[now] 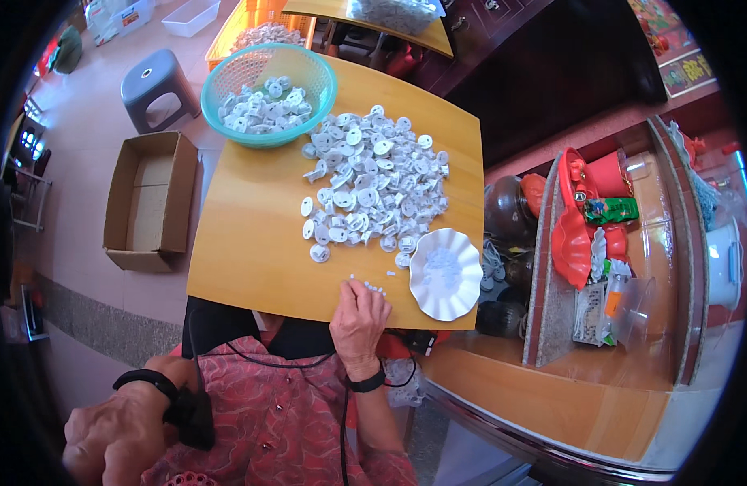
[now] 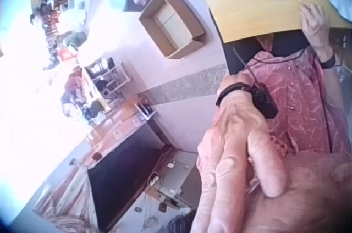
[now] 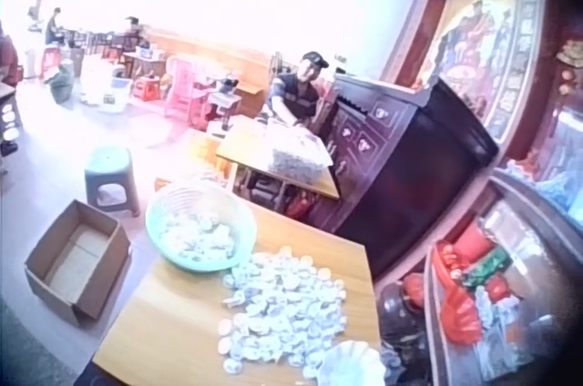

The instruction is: The person is sorting and checking small white plastic components, possibly shoe eyelets or similar parts, on a work table.

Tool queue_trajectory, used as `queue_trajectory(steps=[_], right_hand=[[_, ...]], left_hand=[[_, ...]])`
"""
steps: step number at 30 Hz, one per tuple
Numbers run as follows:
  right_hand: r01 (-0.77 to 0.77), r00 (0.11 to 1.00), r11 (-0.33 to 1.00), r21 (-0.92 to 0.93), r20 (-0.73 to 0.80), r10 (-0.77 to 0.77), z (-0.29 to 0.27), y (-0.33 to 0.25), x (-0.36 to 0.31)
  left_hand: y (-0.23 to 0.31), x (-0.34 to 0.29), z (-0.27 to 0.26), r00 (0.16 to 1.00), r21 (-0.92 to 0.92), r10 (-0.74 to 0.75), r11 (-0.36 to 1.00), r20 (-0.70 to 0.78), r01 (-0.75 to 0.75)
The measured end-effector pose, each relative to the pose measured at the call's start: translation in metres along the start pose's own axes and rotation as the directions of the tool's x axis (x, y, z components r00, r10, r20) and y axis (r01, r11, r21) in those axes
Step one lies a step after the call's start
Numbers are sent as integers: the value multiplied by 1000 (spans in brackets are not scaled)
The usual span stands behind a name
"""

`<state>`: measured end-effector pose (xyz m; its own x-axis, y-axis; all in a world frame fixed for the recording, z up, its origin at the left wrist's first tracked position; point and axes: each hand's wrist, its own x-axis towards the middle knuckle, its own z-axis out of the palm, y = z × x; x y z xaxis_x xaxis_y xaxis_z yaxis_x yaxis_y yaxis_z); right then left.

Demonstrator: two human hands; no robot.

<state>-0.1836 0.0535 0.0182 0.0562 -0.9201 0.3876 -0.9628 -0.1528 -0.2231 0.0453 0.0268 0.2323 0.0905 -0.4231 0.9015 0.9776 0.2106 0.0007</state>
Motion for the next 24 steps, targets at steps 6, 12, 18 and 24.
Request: queue_trajectory(steps=[6,12,18,24], right_hand=[[-44,997,986,163,-59,54,2,12,-10],[-68,993,990,126,-84,79,-3,11,-11],[-31,996,999,29,81,28,-13,-1,-7],[-9,989,1000,21,150,6,-19,-3,-10]], left_hand=[[19,-38,-47,954,-255,-253,923,161,288],[-3,-93,-81,302,307,-542,85,-784,948],[-43,-164,-119,632,740,-389,-412,-671,532],[-75,-179,-124,679,791,-415,-405,-606,459]])
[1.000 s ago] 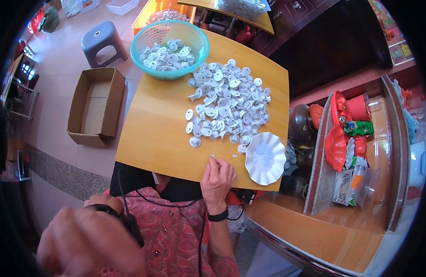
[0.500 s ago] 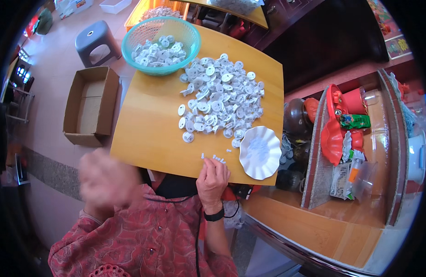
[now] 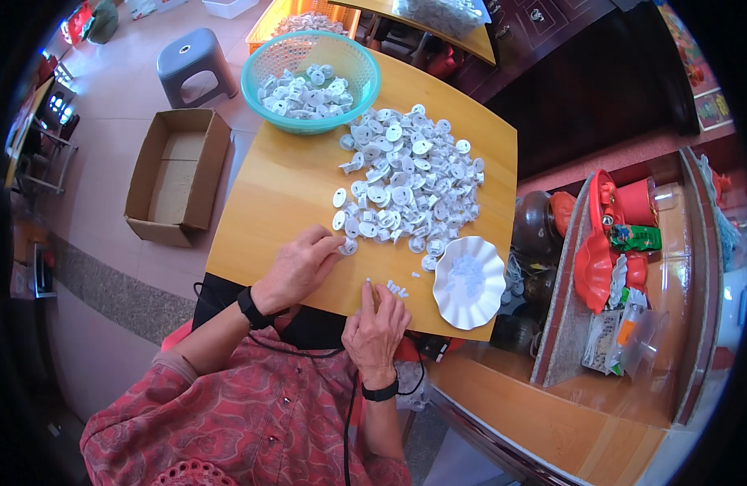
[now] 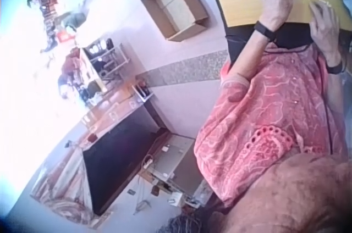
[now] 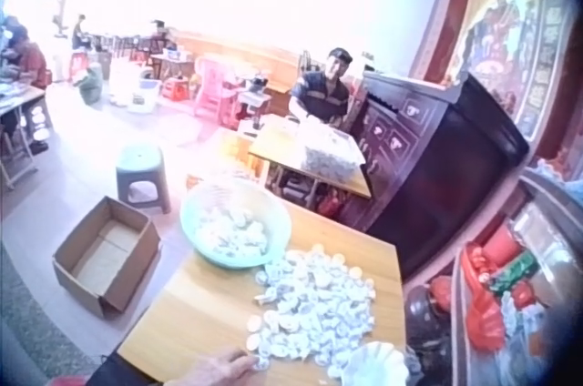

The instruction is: The person is sorting and checking small white plastic components, possibly shoe eyelets or similar parts, on a work table.

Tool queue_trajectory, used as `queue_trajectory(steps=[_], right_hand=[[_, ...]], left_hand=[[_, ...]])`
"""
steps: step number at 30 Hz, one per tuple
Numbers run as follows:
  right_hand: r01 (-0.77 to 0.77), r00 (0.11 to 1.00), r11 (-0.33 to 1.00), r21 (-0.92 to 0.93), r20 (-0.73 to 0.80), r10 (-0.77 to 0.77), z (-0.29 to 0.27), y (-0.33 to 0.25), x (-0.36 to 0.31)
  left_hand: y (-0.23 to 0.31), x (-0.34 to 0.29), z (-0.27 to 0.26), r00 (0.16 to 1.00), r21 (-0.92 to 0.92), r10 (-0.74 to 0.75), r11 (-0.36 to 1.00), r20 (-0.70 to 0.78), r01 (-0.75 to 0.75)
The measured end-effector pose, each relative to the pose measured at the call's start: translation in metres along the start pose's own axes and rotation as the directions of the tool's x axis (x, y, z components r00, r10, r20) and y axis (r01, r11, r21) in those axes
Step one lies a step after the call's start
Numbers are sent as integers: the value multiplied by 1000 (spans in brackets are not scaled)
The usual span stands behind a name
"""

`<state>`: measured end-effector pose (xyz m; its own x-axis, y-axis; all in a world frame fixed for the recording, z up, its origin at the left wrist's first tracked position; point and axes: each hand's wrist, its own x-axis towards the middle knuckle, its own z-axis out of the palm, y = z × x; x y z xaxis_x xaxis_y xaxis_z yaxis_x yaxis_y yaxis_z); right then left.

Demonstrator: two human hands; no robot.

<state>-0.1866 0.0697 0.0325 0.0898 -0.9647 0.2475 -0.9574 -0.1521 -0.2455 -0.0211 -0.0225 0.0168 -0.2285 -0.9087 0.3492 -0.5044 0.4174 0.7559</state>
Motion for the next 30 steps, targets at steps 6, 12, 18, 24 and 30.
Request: queue_trajectory(steps=[6,12,18,24,30], right_hand=[[25,999,999,19,38,-26,-9,-6,-4],[72,997,996,47,33,-73,-7,-2,-15],[129,987,984,121,-107,-116,11,7,-29],[118,987,982,150,-126,-99,8,3,-28],[-97,979,897,431,-121,164,-7,-10,-11]], left_hand=[[-2,2,14,999,1,12,1000,31,-12],[-2,2,15,996,0,-35,999,83,35],[-6,-3,16,997,5,4,1000,79,-4],[-13,-11,14,997,-126,-2,992,75,12],[-20,-17,-4,905,-718,-287,551,314,424]])
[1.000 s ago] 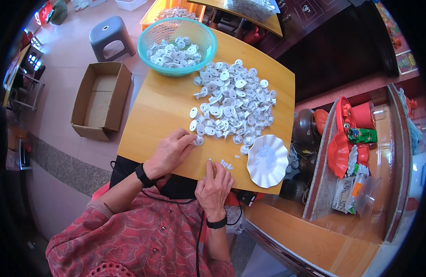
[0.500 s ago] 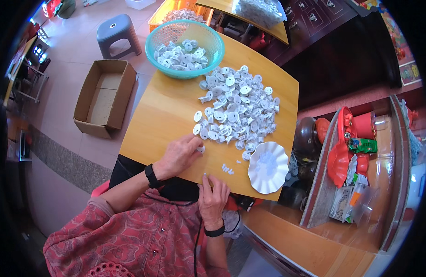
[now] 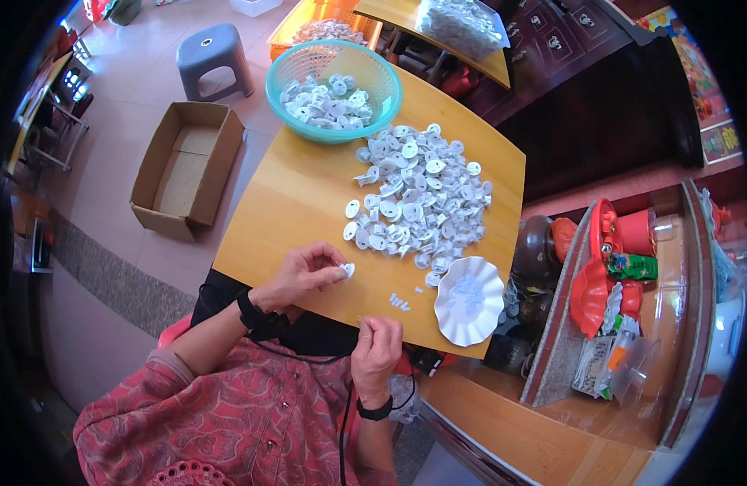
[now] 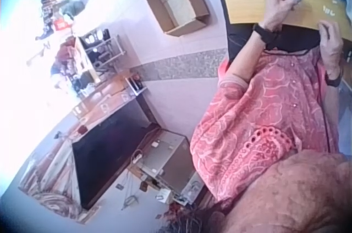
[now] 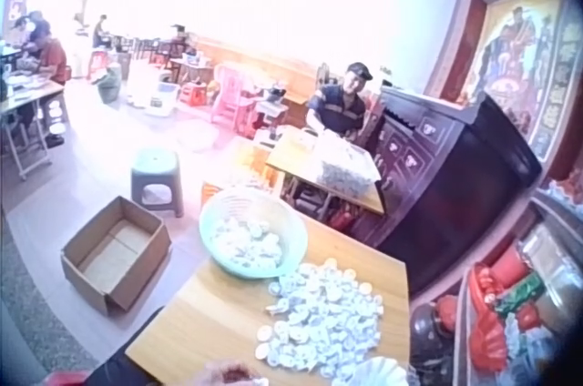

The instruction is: The person is sorting and checking small white plastic components, possibly shoe eyelets or similar parts, on a work table.

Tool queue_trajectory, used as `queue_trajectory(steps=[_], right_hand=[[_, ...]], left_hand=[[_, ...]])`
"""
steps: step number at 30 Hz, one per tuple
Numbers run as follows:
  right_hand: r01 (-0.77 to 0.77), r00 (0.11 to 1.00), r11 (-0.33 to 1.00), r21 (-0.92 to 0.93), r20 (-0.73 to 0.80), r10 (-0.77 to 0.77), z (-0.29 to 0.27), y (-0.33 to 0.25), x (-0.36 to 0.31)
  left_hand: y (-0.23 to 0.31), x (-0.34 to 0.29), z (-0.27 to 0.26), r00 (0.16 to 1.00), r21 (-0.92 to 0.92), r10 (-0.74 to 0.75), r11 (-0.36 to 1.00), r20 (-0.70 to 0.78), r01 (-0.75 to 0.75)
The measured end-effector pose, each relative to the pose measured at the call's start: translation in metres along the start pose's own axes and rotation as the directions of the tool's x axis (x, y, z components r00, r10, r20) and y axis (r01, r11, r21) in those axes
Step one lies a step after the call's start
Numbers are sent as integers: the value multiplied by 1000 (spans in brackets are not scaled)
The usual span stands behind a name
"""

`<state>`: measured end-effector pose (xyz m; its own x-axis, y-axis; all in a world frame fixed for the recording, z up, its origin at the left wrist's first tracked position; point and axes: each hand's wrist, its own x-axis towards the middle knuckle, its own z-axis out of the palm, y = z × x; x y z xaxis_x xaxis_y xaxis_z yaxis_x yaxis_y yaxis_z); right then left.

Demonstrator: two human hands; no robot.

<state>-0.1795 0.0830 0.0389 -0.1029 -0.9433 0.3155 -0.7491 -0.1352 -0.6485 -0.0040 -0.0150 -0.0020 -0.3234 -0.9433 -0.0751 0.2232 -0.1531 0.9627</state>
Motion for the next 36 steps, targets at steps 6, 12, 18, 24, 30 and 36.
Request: queue_trajectory(steps=[6,12,18,24,30,36], right_hand=[[-245,965,849,469,36,259,4,-26,23],[-368,920,659,656,155,359,15,-44,38],[-369,921,706,604,132,368,19,-39,37],[-377,913,683,626,129,387,21,-35,36],[-384,910,671,635,137,391,25,-28,36],[-314,941,760,569,80,329,33,-10,35]], left_hand=[[24,-7,0,970,-568,-181,786,163,243],[16,-14,-1,959,-690,-166,667,229,280],[20,-18,-14,963,-663,-177,700,201,267],[93,-26,-71,995,-489,-82,871,-57,43],[147,-61,-108,950,45,90,996,-298,-80],[164,-98,-158,791,316,283,941,-543,-120]])
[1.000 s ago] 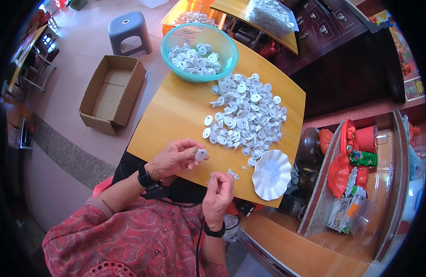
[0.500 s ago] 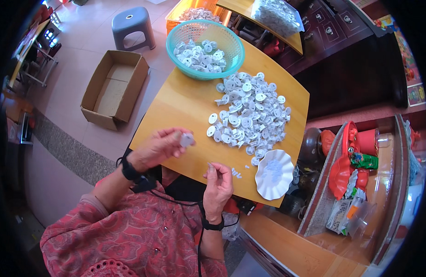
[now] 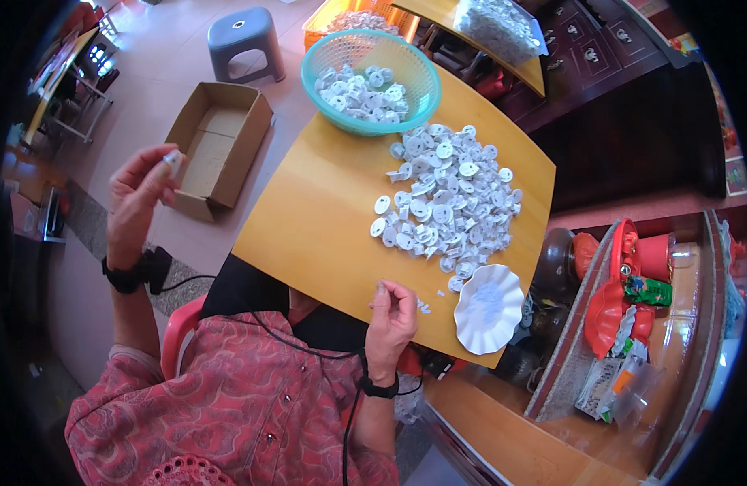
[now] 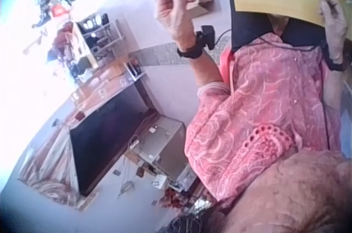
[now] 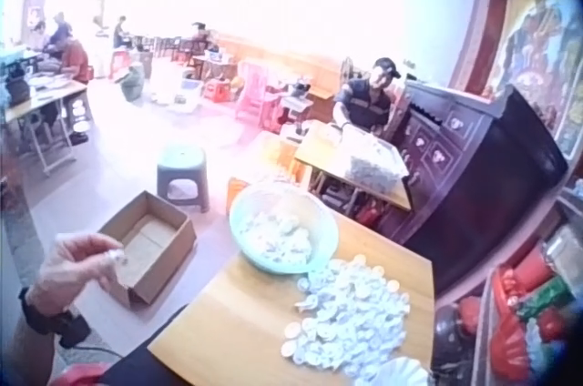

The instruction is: The person is sorting and checking small white plastic components, possibly shoe eyelets or similar parts, on a work table.

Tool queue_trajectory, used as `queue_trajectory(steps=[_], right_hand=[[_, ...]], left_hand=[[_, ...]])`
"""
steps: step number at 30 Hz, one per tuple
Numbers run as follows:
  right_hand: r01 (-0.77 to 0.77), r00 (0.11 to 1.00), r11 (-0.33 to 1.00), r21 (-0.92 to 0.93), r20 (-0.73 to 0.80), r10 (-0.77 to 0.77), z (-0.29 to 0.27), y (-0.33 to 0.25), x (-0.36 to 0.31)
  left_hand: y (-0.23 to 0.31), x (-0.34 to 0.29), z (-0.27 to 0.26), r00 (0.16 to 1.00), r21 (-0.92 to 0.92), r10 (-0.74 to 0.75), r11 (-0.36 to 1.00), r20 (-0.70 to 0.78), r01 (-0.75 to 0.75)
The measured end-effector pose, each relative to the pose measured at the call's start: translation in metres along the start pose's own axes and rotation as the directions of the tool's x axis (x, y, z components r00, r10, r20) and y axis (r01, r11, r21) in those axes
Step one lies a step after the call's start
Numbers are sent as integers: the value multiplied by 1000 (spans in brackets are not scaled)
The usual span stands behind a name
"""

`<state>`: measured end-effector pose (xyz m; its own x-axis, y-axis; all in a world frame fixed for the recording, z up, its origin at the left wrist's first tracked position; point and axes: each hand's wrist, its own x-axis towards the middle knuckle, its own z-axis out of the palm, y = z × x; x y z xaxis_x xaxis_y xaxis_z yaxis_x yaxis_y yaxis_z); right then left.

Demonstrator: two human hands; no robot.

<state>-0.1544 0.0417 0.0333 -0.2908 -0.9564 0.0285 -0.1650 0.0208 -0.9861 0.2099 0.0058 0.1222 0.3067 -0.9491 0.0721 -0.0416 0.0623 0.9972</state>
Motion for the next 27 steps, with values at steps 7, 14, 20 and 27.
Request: queue_trajectory(steps=[7,14,20,27], right_hand=[[-117,993,978,-171,-17,116,-7,22,8],[20,996,906,-423,-73,-57,-9,27,11],[-56,995,935,-351,-103,21,-15,26,9],[11,1000,996,-91,-4,-12,-8,-4,-6]], left_hand=[[7,-6,15,983,77,88,994,-164,-76],[-44,-50,116,906,-183,-268,923,327,339],[-97,-74,173,644,-343,-434,589,630,732],[-115,-82,190,540,-454,-268,322,798,831]])
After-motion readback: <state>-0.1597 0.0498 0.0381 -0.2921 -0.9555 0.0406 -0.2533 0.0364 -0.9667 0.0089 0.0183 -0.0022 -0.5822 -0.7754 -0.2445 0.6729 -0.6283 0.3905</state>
